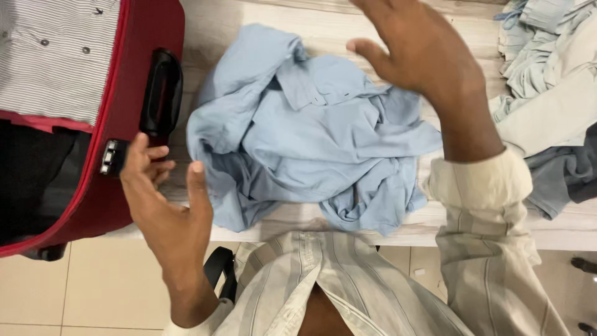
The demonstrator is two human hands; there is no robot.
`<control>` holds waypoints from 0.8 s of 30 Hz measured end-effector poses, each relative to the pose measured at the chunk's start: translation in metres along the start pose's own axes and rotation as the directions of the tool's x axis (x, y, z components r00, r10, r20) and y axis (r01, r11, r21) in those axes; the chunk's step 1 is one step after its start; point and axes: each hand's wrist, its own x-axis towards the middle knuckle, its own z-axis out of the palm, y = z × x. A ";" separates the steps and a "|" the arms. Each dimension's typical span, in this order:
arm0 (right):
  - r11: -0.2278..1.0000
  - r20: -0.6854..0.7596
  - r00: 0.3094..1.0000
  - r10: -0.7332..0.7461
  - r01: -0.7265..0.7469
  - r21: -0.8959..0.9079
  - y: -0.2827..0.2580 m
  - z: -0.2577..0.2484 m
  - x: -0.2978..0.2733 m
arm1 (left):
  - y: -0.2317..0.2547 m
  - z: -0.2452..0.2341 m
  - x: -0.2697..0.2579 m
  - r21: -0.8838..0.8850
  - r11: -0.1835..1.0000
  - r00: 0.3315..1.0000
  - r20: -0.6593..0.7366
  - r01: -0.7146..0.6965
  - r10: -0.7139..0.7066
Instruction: The person buttons a shirt by hand on a wooden surface next to a suitcase.
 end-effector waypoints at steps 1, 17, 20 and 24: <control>0.999 0.067 0.998 0.009 -0.013 0.048 -0.011 0.006 -0.020 | 0.000 0.006 -0.003 0.111 0.977 0.982 -0.031 -0.184 0.188; 0.856 -0.264 0.817 0.513 -0.462 0.232 -0.048 0.015 -0.197 | -0.055 0.088 -0.003 0.142 0.989 0.713 0.697 -0.028 -0.080; 0.755 -0.135 0.775 0.617 -0.535 0.379 -0.051 0.017 -0.211 | -0.030 0.068 0.001 0.490 0.872 0.223 0.851 -0.009 -0.475; 0.639 0.149 0.849 0.507 -0.487 0.595 -0.074 0.034 -0.221 | -0.007 0.070 0.011 0.284 0.950 0.393 0.895 -0.129 -0.214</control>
